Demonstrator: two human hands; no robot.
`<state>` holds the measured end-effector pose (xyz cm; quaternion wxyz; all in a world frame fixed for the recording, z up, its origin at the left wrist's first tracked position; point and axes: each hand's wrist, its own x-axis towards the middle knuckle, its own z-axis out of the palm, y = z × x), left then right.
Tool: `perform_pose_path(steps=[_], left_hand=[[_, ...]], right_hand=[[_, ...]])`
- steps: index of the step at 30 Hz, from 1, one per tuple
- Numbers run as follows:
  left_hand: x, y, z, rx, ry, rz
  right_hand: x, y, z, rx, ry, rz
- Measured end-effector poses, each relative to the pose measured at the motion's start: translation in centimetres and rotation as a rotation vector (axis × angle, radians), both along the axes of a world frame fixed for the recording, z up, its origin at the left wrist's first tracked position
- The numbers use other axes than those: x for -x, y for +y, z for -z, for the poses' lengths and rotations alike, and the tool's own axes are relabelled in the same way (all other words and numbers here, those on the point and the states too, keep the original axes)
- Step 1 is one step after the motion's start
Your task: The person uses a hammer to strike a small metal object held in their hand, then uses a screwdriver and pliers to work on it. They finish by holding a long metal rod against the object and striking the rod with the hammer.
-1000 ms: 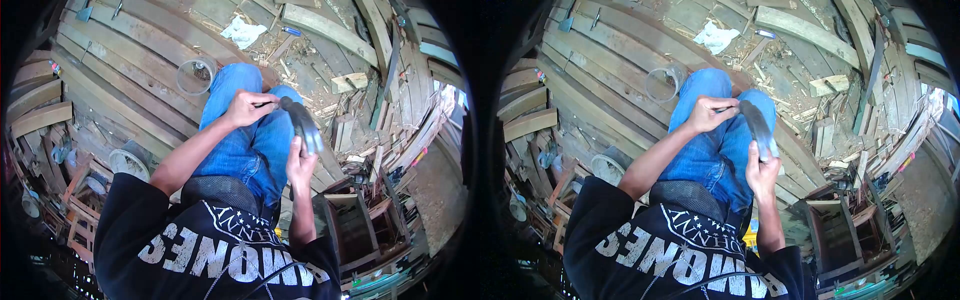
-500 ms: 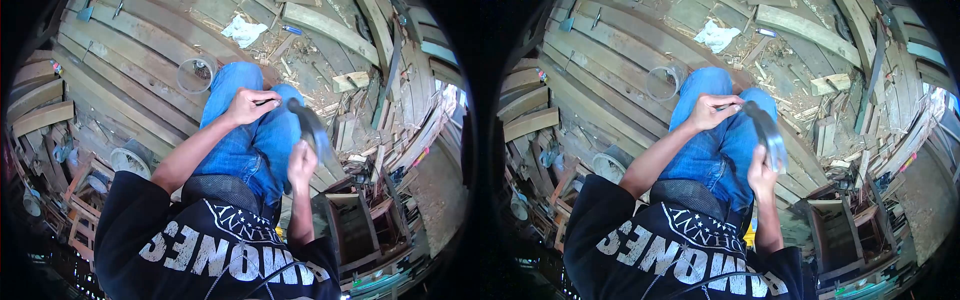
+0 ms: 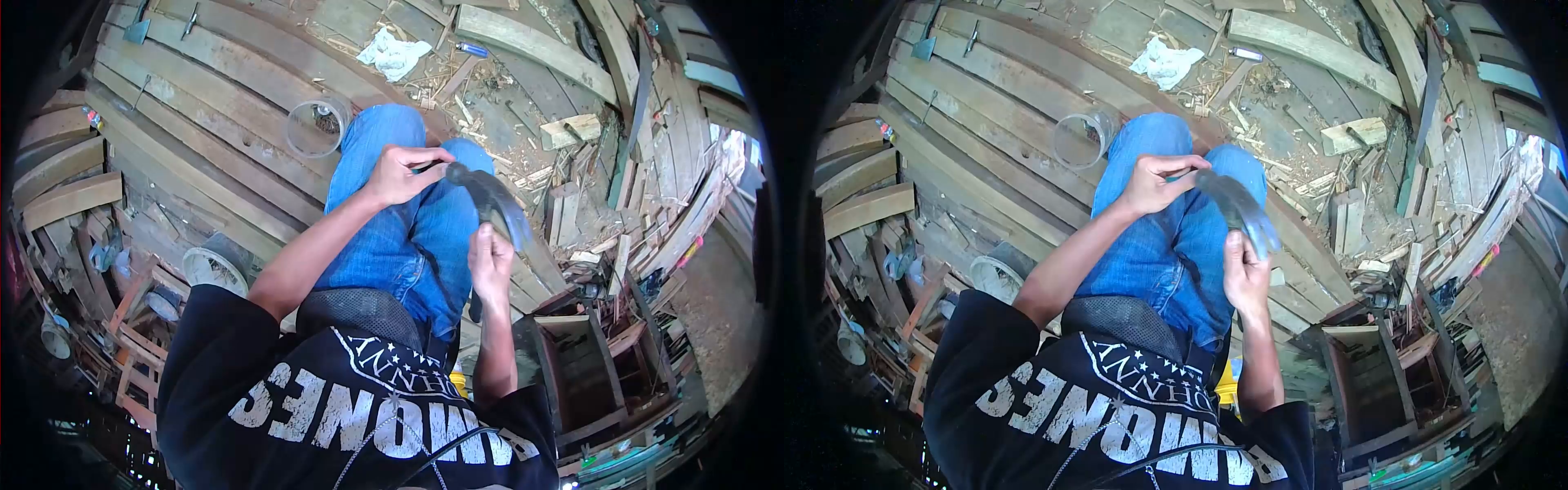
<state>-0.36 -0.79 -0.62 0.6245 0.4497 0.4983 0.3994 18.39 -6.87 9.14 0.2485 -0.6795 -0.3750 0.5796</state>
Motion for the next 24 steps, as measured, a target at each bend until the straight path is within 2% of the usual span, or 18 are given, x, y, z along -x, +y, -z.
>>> perform_pose_path(steps=[3, 6, 9, 10, 15, 20, 24], left_hand=[[-0.2, 0.1, 0.0, 0.031, -0.020, -0.007], [0.0, 0.1, -0.4, -0.113, 0.014, 0.003], [-0.4, 0.0, -0.2, -0.023, -0.035, -0.059], [-0.2, 0.2, -0.2, -0.075, 0.057, 0.013], [-0.4, 0.2, 0.2, -0.110, 0.095, 0.048], [-0.5, 0.2, 0.4, -0.079, 0.086, 0.027], [-0.5, 0.0, 0.4, -0.097, 0.113, 0.036]], right_hand=[[-0.9, 0.7, -1.3, 0.240, 0.178, 0.213], [-1.5, 1.1, -1.3, 0.340, 0.093, 0.247], [-1.8, 1.6, -1.8, 0.386, 0.158, 0.316], [-1.6, 1.7, -2.0, 0.384, 0.163, 0.342], [-0.6, 2.4, -1.2, 0.404, 0.120, 0.175], [-0.7, 2.6, -1.6, 0.409, 0.246, 0.218], [-0.2, 2.6, -1.3, 0.414, 0.162, 0.179]])
